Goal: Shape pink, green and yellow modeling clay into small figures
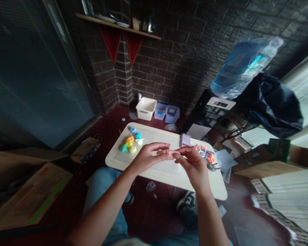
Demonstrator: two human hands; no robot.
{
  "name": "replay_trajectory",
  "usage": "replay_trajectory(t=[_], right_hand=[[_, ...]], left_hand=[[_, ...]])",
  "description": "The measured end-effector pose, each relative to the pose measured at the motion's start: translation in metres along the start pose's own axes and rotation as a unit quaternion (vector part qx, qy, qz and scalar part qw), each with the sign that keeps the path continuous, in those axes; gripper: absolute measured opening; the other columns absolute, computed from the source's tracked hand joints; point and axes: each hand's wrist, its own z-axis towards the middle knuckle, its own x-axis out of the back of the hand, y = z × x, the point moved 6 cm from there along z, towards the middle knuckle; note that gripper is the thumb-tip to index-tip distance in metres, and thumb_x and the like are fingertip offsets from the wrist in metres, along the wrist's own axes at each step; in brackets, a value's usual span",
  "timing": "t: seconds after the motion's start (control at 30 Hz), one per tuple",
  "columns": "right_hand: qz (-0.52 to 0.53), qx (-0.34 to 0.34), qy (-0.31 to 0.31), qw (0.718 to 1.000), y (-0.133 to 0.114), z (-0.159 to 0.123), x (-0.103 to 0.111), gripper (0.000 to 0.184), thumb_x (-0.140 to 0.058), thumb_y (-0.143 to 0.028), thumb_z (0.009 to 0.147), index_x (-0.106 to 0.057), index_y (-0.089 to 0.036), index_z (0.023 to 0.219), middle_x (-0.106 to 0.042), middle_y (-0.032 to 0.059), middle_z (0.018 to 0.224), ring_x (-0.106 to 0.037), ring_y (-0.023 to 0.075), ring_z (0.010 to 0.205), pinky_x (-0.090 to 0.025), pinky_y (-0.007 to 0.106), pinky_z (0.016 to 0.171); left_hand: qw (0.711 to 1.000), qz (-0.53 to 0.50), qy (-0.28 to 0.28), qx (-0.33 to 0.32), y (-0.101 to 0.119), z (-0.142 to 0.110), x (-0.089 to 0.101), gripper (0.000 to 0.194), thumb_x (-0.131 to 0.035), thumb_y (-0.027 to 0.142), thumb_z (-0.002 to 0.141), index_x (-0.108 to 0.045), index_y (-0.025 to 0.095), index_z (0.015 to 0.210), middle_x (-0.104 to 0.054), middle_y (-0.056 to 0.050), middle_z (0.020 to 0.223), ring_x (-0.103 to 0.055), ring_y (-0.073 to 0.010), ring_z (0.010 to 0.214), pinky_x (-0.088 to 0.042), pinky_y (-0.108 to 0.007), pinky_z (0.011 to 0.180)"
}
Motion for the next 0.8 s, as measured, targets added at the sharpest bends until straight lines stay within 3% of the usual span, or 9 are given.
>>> replay_trajectory(t=[0.13, 0.27, 0.4, 0.57, 0.7, 0.8], right_hand=[[-0.094, 0.036, -0.006, 0.995, -0.013, -0.005, -0.003, 0.013, -0.071, -0.032, 0.083, -0.067, -0.021, 0.089, -0.073, 0.0032, 0.087, -0.067, 0.0158, 0.073, -0.057, 0.029, 0.066], [-0.203, 0.109, 0.004, 0.973, -0.029, -0.009, -0.006, 0.011, -0.066, -0.029, 0.088, -0.070, -0.023, 0.096, -0.074, 0.0053, 0.096, -0.069, 0.0195, 0.086, -0.059, 0.033, 0.072], [-0.276, 0.192, 0.033, 0.941, -0.043, -0.014, -0.012, 0.014, -0.063, -0.022, 0.089, -0.072, -0.025, 0.099, -0.073, 0.0064, 0.100, -0.069, 0.0219, 0.090, -0.059, 0.036, 0.076], [-0.325, 0.242, 0.065, 0.912, -0.049, -0.022, -0.018, 0.015, -0.062, -0.017, 0.090, -0.072, -0.025, 0.097, -0.074, 0.0066, 0.098, -0.069, 0.0224, 0.091, -0.057, 0.038, 0.082], [-0.341, 0.251, 0.068, 0.903, -0.052, -0.025, -0.021, 0.016, -0.060, -0.015, 0.090, -0.069, -0.024, 0.100, -0.073, 0.0072, 0.099, -0.068, 0.0225, 0.092, -0.055, 0.038, 0.083], [-0.318, 0.200, 0.052, 0.925, -0.049, -0.021, -0.018, 0.011, -0.061, -0.019, 0.090, -0.067, -0.024, 0.099, -0.072, 0.0068, 0.098, -0.067, 0.0216, 0.088, -0.055, 0.035, 0.073]], left_hand=[[0.995, 0.078, 0.008, -0.058, 0.018, -0.004, -0.003, 0.026, -0.069, 0.036, 0.081, -0.075, 0.015, 0.096, -0.076, -0.009, 0.098, -0.068, -0.0201, 0.092, -0.051, -0.028, 0.081], [0.989, 0.105, 0.034, -0.099, 0.027, -0.008, -0.002, 0.022, -0.068, 0.033, 0.083, -0.075, 0.015, 0.093, -0.075, -0.009, 0.093, -0.067, -0.0192, 0.086, -0.051, -0.027, 0.074], [0.988, 0.105, 0.049, -0.107, 0.029, -0.010, -0.002, 0.022, -0.066, 0.033, 0.084, -0.075, 0.015, 0.094, -0.075, -0.009, 0.093, -0.067, -0.0190, 0.086, -0.052, -0.027, 0.075], [0.990, 0.078, 0.062, -0.095, 0.025, -0.011, -0.003, 0.024, -0.066, 0.035, 0.085, -0.073, 0.014, 0.095, -0.075, -0.010, 0.096, -0.069, -0.0201, 0.089, -0.054, -0.027, 0.077], [0.990, 0.081, 0.071, -0.094, 0.025, -0.012, -0.003, 0.024, -0.066, 0.034, 0.085, -0.073, 0.015, 0.096, -0.075, -0.010, 0.098, -0.069, -0.0199, 0.091, -0.054, -0.027, 0.078], [0.986, 0.099, 0.074, -0.109, 0.029, -0.015, -0.002, 0.022, -0.067, 0.033, 0.085, -0.073, 0.015, 0.096, -0.075, -0.009, 0.095, -0.069, -0.0190, 0.088, -0.054, -0.027, 0.078]])
